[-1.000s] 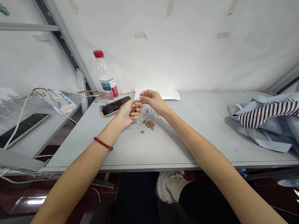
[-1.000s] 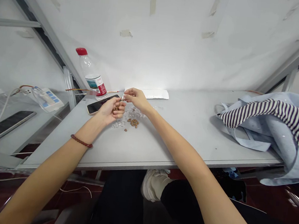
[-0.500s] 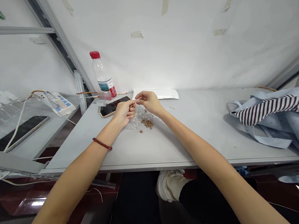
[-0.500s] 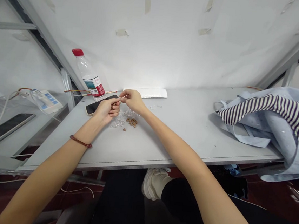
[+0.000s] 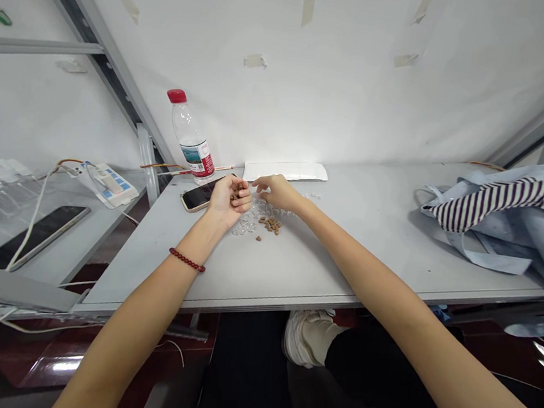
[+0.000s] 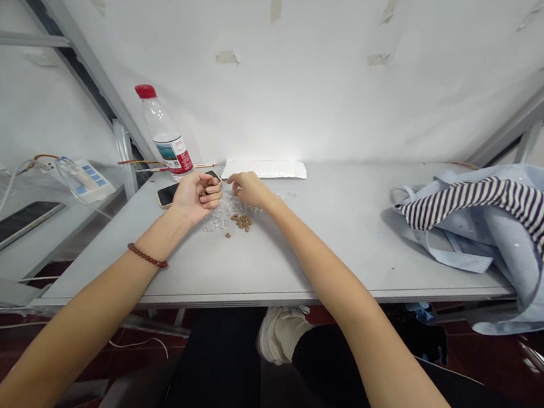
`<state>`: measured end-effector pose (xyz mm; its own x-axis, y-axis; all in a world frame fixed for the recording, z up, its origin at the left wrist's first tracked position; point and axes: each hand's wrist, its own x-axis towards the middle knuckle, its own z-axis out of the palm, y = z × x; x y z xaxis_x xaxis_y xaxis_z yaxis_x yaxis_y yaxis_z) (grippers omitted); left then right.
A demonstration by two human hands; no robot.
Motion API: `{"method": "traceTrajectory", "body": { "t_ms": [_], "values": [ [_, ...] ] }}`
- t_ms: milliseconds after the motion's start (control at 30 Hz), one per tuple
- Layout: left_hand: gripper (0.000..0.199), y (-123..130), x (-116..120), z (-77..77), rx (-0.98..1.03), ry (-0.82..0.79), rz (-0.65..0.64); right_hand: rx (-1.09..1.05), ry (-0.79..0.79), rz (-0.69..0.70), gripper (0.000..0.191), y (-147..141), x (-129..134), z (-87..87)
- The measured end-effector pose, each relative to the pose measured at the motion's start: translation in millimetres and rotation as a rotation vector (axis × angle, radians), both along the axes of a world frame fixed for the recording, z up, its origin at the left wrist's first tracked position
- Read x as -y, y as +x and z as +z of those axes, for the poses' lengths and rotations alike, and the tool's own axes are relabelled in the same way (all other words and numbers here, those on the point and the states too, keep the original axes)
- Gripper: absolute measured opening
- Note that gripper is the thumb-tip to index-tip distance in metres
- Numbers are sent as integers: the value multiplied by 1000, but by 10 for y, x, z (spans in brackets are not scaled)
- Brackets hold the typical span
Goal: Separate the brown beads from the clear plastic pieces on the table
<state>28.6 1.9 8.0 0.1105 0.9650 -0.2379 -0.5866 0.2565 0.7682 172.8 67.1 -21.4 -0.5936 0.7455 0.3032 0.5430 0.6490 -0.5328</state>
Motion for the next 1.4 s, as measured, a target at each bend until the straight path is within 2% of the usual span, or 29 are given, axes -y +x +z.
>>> {"method": "traceTrajectory", "body": {
  "t_ms": [167, 300, 400, 567, 633, 767, 967, 1133, 1233, 1333, 1400],
  "values": [
    [18, -1, -12, -15, -25, 8, -20, 296, 106, -78, 31, 22, 42, 43],
    [19, -1, -16, -21, -34, -3, -13, 304, 141, -94, 38, 33, 8, -4],
    [18, 12, -26, -31, -62, -45, -18, 55, 75, -100, 34, 43, -49, -18],
    [19, 73, -23, -40, -174, -139, -87, -590, -252, -46, 12, 19, -37, 69],
    [22, 97, -8, -29, -176, -125, -103, -706, -337, 5, 9, -2, 7, 103],
    [24, 112, 18, -2, -158, -79, -89, -777, -425, 31, 8, -35, 78, 122],
    [23, 91, -5, -43, -192, 7, -30, -797, -418, 9, 10, -63, 97, 113],
    [23, 102, 16, -59, -405, 111, 73, -642, -171, -167, 10, -57, 103, 144],
    [21, 145, 51, -84, -512, 139, 7, -519, -98, -227, 11, 51, 105, 119],
    [19, 208, 98, -164, -776, 252, -53, -357, -55, -250, 12, 233, 124, 34],
    [20, 257, 141, -236, -1065, 463, -57, -281, -3, -256, 13, 352, 147, -33]
  ]
}}
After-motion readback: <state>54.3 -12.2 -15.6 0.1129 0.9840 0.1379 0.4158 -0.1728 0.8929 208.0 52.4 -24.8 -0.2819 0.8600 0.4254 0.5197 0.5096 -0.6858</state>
